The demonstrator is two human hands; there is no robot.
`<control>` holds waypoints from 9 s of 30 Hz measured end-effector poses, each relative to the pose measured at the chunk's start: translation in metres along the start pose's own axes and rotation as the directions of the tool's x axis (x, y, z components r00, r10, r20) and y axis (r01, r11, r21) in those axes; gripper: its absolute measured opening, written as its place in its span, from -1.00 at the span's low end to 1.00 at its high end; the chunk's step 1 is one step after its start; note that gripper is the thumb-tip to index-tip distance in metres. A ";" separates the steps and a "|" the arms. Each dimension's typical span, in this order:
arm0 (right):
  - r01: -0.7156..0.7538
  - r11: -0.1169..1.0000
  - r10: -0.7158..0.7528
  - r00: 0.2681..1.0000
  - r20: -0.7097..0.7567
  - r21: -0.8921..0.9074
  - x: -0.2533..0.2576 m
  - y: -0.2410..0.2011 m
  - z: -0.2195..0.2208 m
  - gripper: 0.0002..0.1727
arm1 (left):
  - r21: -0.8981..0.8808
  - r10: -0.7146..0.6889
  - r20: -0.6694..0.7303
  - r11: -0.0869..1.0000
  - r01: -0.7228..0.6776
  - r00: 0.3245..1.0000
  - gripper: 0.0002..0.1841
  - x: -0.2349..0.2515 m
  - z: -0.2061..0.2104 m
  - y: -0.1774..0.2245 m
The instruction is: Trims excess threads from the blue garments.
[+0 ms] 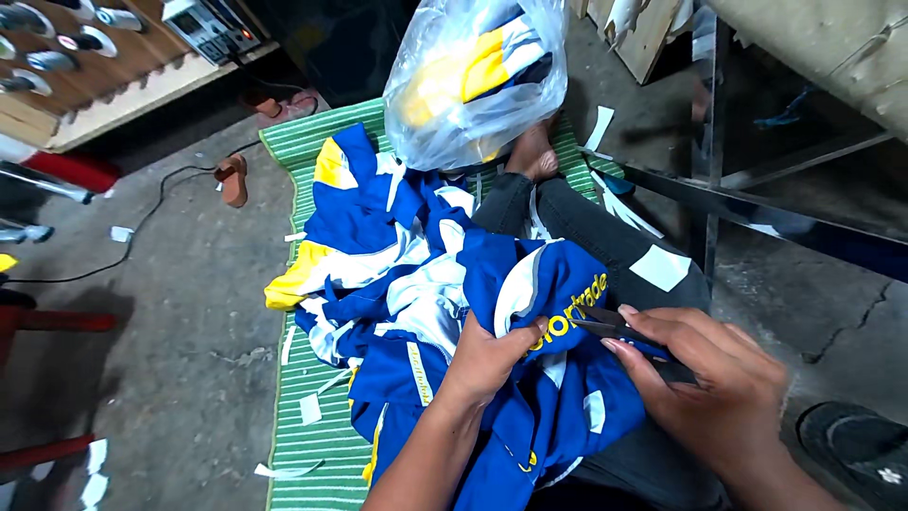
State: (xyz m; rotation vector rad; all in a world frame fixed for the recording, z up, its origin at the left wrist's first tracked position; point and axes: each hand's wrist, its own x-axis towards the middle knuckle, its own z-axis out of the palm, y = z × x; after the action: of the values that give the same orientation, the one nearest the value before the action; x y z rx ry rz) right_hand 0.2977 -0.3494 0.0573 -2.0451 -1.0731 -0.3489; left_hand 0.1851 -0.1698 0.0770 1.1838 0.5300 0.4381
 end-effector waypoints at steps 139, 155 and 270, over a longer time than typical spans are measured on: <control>-0.072 0.956 0.043 0.993 0.107 0.284 0.001 0.020 0.000 -0.75 | 0.138 0.003 0.187 0.990 -0.030 0.982 -0.70 -0.006 -0.007 -0.008; -0.033 0.953 -0.098 0.907 0.409 0.301 0.043 0.041 -0.028 -0.68 | 0.082 -0.087 0.216 0.994 0.071 0.973 -0.72 0.001 -0.003 0.004; -0.067 0.993 0.069 0.998 -0.016 0.096 -0.006 0.012 0.009 -0.70 | 0.048 -0.083 0.010 0.995 0.082 0.997 -0.66 -0.005 0.001 -0.007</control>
State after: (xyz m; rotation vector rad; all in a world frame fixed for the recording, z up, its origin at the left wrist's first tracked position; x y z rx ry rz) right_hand 0.3028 -0.3499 0.0419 -1.9837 -0.9876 -0.2766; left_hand 0.1819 -0.1760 0.0718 1.2052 0.5795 0.3488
